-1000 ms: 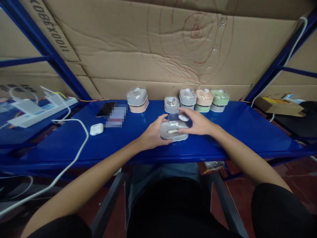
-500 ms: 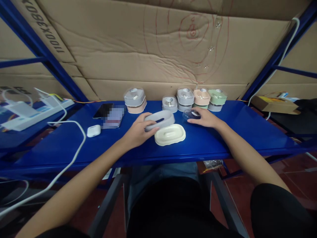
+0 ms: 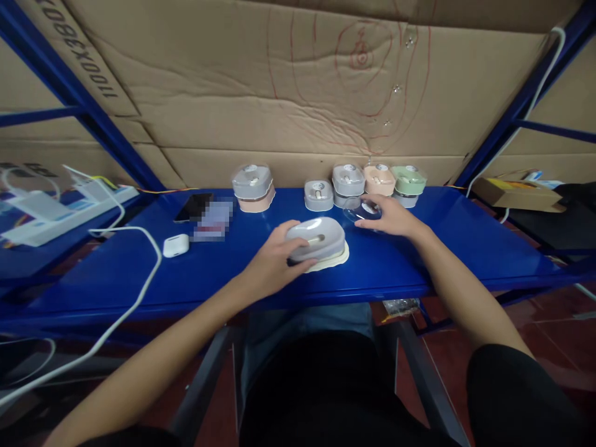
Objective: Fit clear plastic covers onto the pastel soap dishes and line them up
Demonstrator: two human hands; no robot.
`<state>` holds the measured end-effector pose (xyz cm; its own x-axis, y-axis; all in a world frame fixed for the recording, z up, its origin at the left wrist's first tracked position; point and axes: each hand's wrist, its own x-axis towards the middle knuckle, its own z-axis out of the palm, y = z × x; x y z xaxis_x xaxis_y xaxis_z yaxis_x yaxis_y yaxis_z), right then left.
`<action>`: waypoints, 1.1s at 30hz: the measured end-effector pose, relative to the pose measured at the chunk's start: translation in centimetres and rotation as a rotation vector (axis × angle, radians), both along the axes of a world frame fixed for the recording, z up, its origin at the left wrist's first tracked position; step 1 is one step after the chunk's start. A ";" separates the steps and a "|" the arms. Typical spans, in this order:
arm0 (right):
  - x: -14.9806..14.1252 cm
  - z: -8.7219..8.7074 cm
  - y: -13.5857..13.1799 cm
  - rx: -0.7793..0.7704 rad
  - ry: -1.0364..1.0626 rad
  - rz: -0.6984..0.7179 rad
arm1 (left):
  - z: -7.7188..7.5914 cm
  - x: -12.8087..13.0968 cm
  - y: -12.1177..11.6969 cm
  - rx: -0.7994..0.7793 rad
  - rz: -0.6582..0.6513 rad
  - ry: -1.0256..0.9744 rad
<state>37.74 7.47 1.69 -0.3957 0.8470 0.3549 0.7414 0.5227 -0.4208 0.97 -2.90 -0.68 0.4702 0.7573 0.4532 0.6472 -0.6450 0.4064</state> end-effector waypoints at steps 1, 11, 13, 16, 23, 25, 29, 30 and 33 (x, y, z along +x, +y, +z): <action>-0.2 0.3 -0.3 0.037 0.036 0.001 | -0.2 0.9 -0.2 -0.033 -0.030 0.013; -6.9 2.4 -4.6 0.094 -0.044 0.452 | -0.6 2.3 1.1 -0.293 0.012 -0.147; -8.7 1.8 -4.9 0.054 -0.105 0.502 | -0.9 2.1 1.2 -0.334 0.031 -0.208; -10.3 0.8 -5.0 0.006 -0.136 0.514 | -1.4 1.6 1.2 -0.354 0.076 -0.235; -10.8 0.8 -5.5 -0.026 -0.207 0.468 | -1.6 0.4 1.1 -0.233 0.082 -0.119; -11.0 1.1 -5.8 -0.002 -0.237 0.450 | -1.6 0.3 1.1 -0.233 0.080 -0.106; -11.6 1.3 -6.1 0.050 -0.305 0.430 | -1.7 0.2 1.3 -0.234 0.083 -0.094; -11.7 1.2 -6.2 0.060 -0.316 0.425 | -1.8 0.3 1.3 -0.233 0.083 -0.094; -11.5 0.7 -6.0 0.048 -0.299 0.437 | -1.9 0.3 1.2 -0.223 0.087 -0.093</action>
